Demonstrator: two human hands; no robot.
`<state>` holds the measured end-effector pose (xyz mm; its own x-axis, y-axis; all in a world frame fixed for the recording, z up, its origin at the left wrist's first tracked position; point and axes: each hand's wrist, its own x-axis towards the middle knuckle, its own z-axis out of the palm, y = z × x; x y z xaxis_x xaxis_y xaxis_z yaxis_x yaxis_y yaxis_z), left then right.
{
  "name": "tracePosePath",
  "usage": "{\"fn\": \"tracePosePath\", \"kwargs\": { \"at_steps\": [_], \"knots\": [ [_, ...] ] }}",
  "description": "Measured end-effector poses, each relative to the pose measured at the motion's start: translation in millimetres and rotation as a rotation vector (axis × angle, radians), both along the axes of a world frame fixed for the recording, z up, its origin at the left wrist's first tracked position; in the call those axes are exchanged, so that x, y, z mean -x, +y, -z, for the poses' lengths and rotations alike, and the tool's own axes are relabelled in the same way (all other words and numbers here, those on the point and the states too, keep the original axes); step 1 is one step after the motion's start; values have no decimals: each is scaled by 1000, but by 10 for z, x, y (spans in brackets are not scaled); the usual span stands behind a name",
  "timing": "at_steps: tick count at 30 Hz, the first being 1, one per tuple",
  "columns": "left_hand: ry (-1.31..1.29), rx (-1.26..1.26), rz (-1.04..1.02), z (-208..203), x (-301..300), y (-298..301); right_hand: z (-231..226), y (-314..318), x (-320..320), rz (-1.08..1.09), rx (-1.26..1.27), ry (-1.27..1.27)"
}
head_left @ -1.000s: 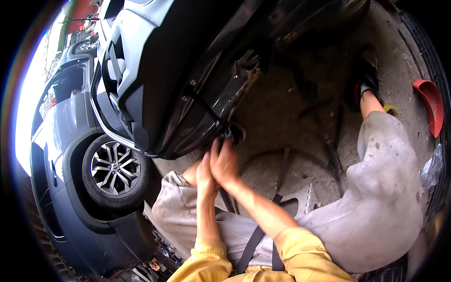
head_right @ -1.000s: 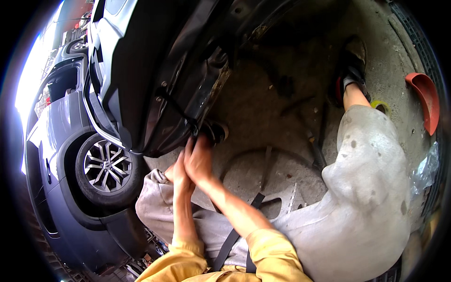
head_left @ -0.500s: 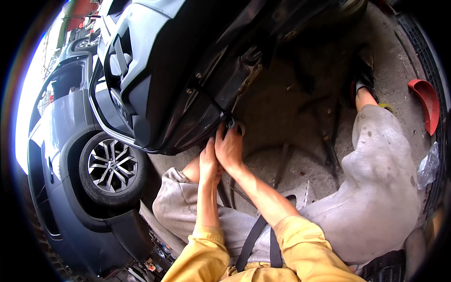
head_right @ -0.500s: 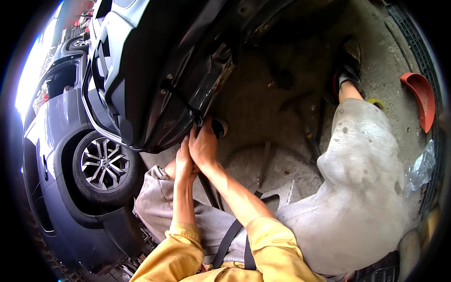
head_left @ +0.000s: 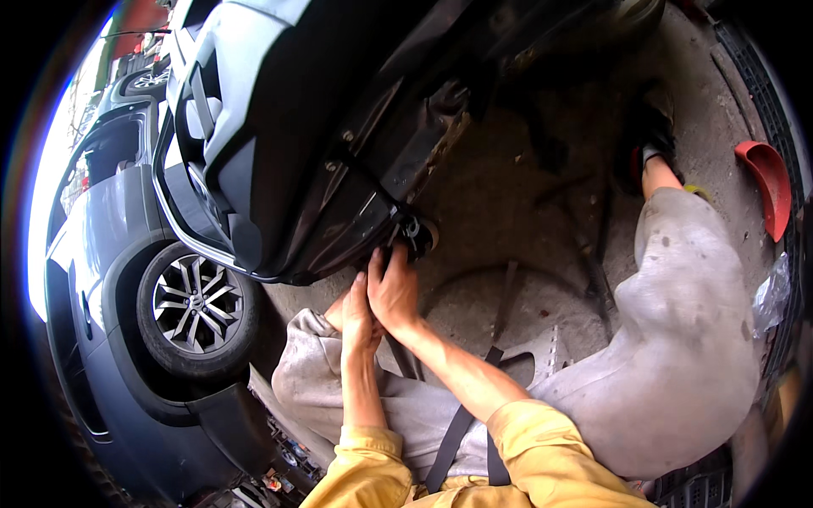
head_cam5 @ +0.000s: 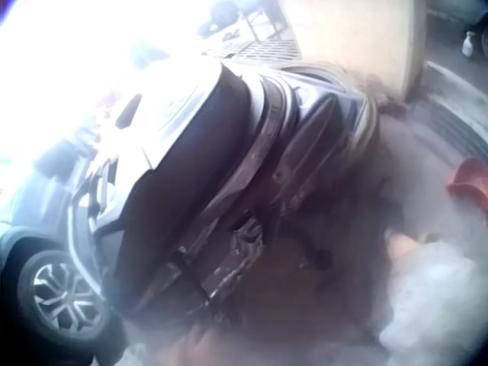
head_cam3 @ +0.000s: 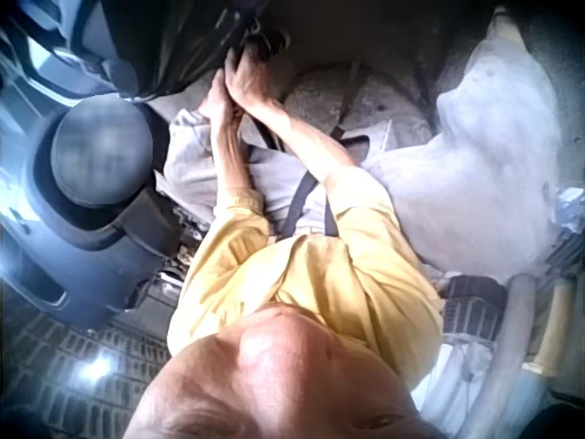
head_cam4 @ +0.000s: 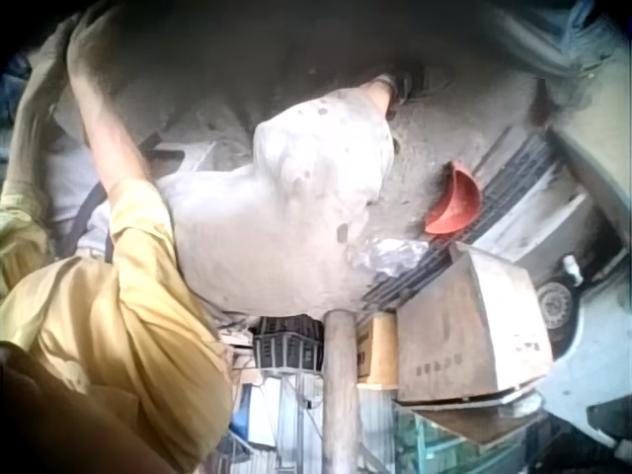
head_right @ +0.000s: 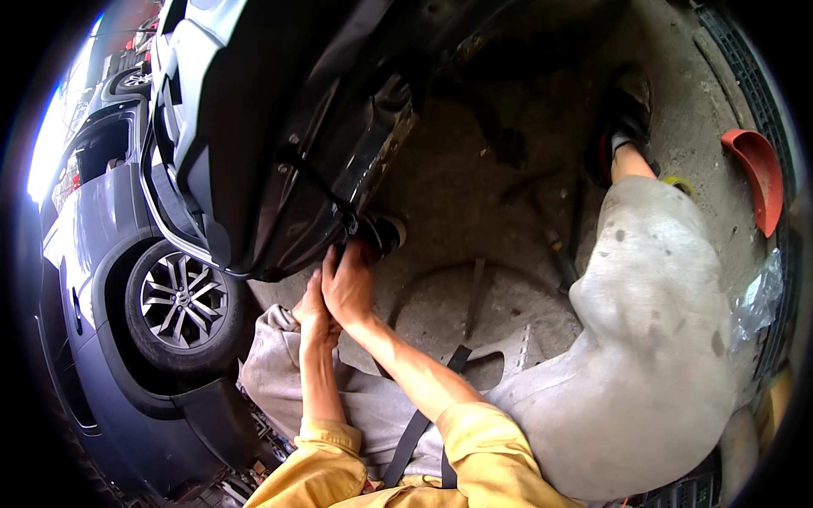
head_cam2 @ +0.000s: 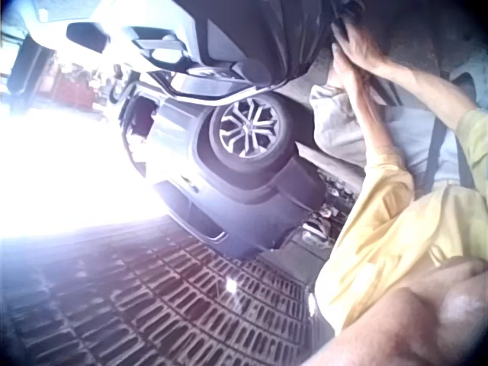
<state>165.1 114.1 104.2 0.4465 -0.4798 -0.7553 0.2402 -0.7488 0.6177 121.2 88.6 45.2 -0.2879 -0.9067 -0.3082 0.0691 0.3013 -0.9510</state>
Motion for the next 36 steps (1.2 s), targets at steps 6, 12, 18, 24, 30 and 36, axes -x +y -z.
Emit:
{"fn": "tracePosePath", "kwargs": {
  "at_steps": [6,12,18,24,30,36],
  "knots": [
    [-95,-104,104,93,46,-434,73,-442,192,29,-37,-21],
    [80,165,6,183,-251,-153,-74,-228,-43,83,41,65],
    [-193,15,158,28,356,-754,-47,-701,447,90,-54,-135],
    [27,-48,51,-164,-60,-109,-139,-145,74,60,-19,-88],
    [23,-184,14,49,27,-239,5,-310,201,-22,-77,-92],
    [-182,45,-27,201,-15,-68,-69,-90,-32,-13,-15,-14]
  ]
}}
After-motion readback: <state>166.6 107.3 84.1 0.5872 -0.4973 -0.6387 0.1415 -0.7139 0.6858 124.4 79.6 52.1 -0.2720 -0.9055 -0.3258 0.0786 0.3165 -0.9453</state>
